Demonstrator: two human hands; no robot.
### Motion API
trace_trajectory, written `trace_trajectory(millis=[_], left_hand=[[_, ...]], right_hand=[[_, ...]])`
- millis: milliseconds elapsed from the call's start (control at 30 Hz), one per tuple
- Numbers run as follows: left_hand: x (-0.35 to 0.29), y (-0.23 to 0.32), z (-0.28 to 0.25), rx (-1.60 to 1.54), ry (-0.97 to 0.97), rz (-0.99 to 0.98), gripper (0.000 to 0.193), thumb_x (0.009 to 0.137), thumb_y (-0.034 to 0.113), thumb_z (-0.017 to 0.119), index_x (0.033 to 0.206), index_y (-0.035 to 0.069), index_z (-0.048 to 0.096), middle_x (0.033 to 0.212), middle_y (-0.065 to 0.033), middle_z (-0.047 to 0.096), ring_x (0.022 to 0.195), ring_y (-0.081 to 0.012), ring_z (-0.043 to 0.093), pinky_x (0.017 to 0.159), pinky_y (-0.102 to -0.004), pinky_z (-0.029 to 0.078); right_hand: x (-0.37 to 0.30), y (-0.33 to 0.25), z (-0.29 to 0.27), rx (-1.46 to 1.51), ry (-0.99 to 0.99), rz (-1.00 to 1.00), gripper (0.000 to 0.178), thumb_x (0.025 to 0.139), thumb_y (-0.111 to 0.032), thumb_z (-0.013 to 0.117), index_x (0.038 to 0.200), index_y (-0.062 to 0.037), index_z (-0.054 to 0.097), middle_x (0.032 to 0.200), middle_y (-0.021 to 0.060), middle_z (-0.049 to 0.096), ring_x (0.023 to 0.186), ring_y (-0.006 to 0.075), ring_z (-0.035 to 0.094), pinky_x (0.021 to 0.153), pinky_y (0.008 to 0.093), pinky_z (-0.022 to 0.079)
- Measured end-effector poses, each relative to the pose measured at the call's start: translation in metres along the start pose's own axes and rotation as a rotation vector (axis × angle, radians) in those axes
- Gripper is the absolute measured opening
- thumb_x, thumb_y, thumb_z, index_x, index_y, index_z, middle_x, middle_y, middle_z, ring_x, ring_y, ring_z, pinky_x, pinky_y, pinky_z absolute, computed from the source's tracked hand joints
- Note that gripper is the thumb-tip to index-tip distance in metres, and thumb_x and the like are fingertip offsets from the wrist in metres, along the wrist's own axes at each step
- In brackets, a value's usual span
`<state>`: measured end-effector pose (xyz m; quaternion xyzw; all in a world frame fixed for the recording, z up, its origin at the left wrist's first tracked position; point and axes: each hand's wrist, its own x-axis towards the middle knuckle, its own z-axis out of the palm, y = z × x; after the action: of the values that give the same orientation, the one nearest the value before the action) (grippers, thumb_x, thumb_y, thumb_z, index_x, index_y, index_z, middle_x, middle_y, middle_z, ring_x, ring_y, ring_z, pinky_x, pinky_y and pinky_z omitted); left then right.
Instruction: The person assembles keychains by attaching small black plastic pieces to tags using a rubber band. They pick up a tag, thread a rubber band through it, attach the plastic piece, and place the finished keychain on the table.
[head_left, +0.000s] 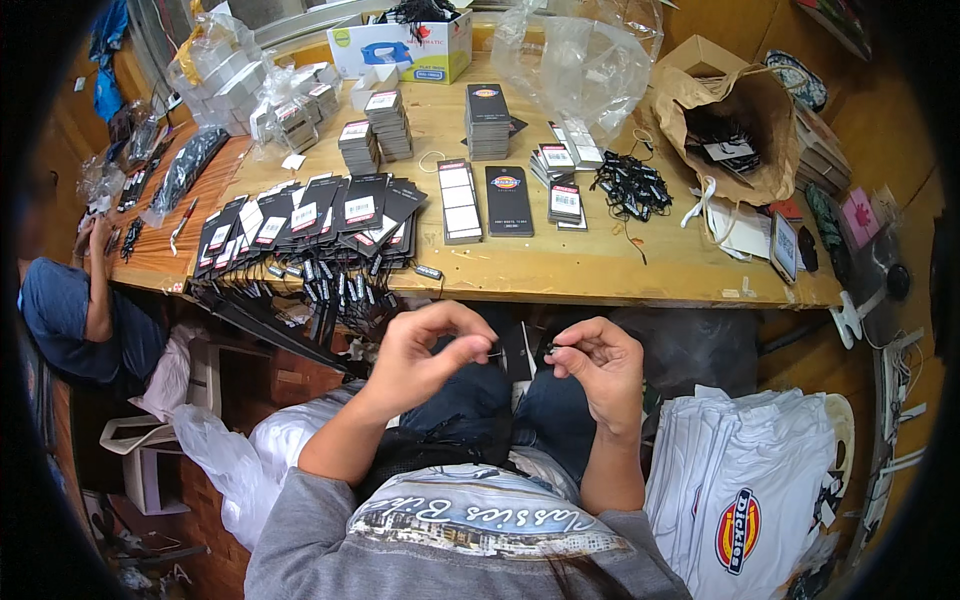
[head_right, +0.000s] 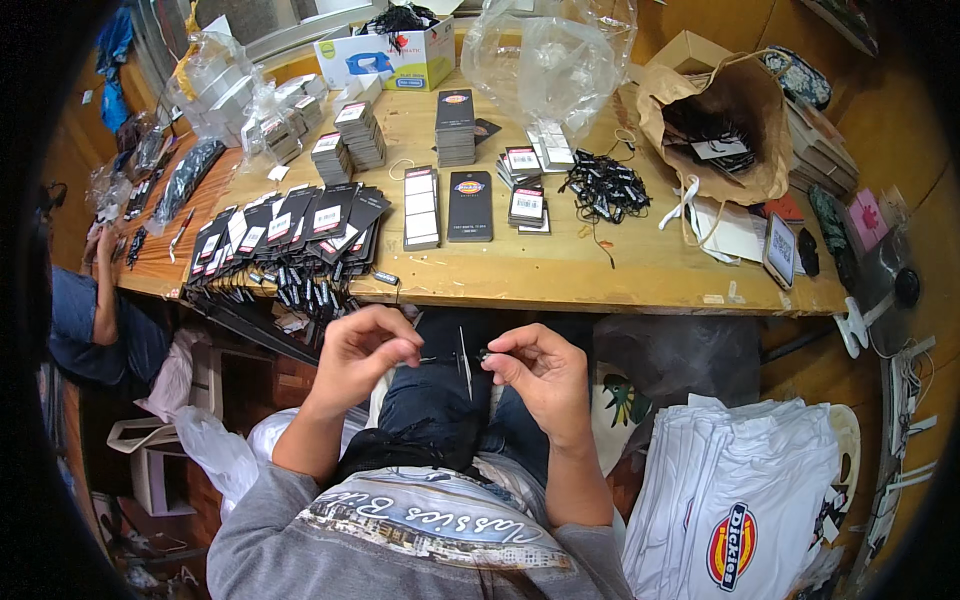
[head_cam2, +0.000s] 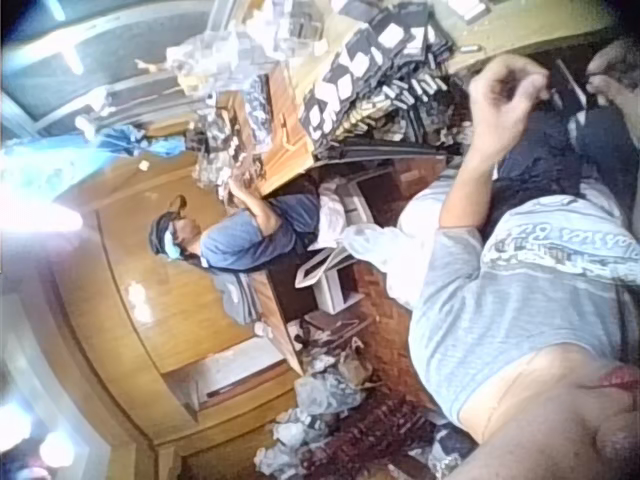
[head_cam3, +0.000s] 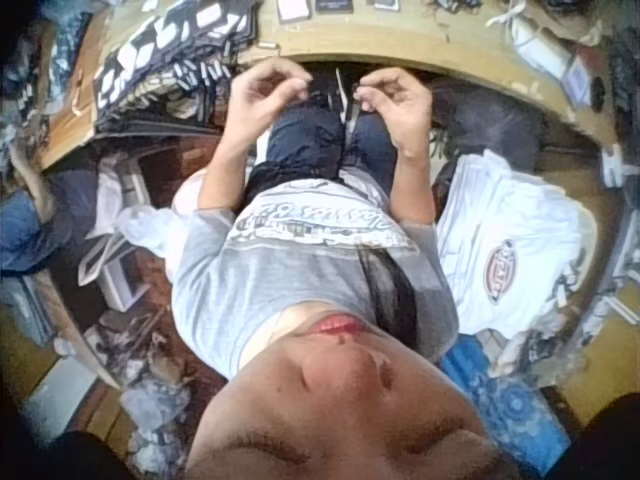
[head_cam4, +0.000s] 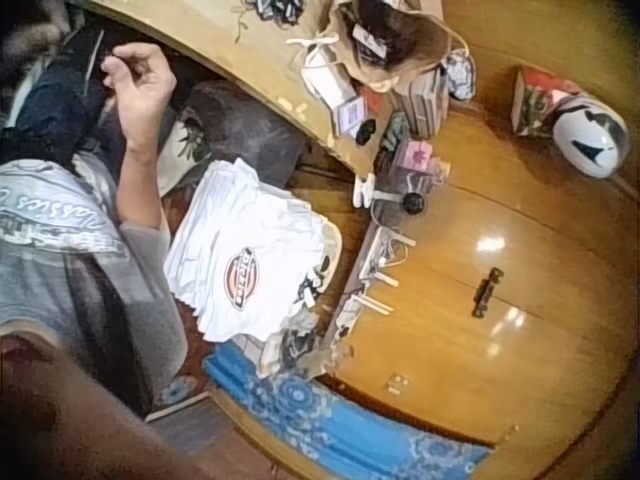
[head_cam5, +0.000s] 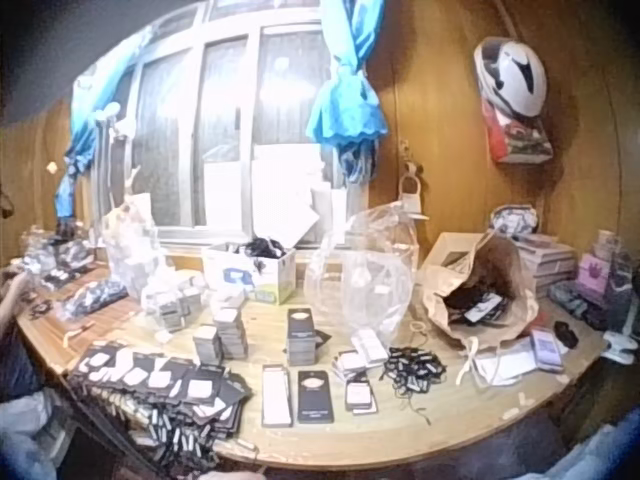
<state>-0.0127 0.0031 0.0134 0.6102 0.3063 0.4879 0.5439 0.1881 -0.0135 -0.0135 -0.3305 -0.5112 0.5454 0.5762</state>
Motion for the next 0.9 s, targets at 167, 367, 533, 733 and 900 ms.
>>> trace_trajectory(millis=[167, 367, 533, 733, 900], left_hand=[[0.004, -0.003, 0.014, -0.045, -0.053, -0.052, 0.011, 0.075, 0.001, 0.056, 0.084, -0.004, 0.060, 0.077, -0.0086, 0.059, 0.067, -0.0118, 0.055, 0.063, -0.0220, 0.045], [0.005, -0.004, 0.020, 0.040, -0.035, -0.066, 0.011, 0.074, -0.002, 0.057, 0.084, -0.003, 0.061, 0.079, -0.0072, 0.055, 0.068, -0.0088, 0.053, 0.060, -0.0187, 0.044], [0.005, -0.006, 0.020, 0.095, -0.015, -0.012, 0.014, 0.071, -0.004, 0.059, 0.086, -0.004, 0.059, 0.079, -0.0071, 0.056, 0.069, -0.0084, 0.053, 0.061, -0.0180, 0.044], [0.004, -0.001, 0.022, 0.132, 0.010, -0.020, 0.017, 0.071, -0.004, 0.061, 0.087, -0.006, 0.056, 0.082, -0.0073, 0.057, 0.072, -0.0092, 0.055, 0.065, -0.0198, 0.045], [0.006, 0.000, 0.022, 0.251, -0.022, -0.018, 0.015, 0.071, -0.003, 0.061, 0.085, -0.004, 0.057, 0.079, -0.0062, 0.058, 0.071, -0.0081, 0.055, 0.063, -0.0196, 0.045]], right_hand=[[-0.001, -0.008, 0.008, -0.025, 0.004, 0.008, 0.014, 0.074, 0.003, 0.057, 0.088, 0.0020, 0.058, 0.077, 0.0063, 0.057, 0.062, 0.0085, 0.053, 0.057, 0.0182, 0.043], [-0.001, -0.011, 0.017, -0.236, 0.036, -0.160, 0.011, 0.074, 0.004, 0.056, 0.085, 0.0026, 0.059, 0.076, 0.0069, 0.057, 0.060, 0.0087, 0.052, 0.054, 0.0183, 0.042], [0.001, -0.010, 0.020, -0.301, 0.051, -0.235, 0.011, 0.073, 0.005, 0.056, 0.084, 0.0032, 0.059, 0.074, 0.0079, 0.057, 0.059, 0.0098, 0.052, 0.053, 0.0187, 0.041], [0.002, -0.011, 0.021, -0.343, 0.038, -0.256, 0.011, 0.073, 0.006, 0.056, 0.082, 0.0033, 0.059, 0.071, 0.0079, 0.057, 0.057, 0.0102, 0.052, 0.053, 0.0193, 0.042], [0.003, -0.009, 0.018, -0.332, 0.025, -0.226, 0.010, 0.072, 0.006, 0.055, 0.082, 0.0033, 0.059, 0.071, 0.0081, 0.058, 0.056, 0.0104, 0.053, 0.052, 0.0195, 0.042]])
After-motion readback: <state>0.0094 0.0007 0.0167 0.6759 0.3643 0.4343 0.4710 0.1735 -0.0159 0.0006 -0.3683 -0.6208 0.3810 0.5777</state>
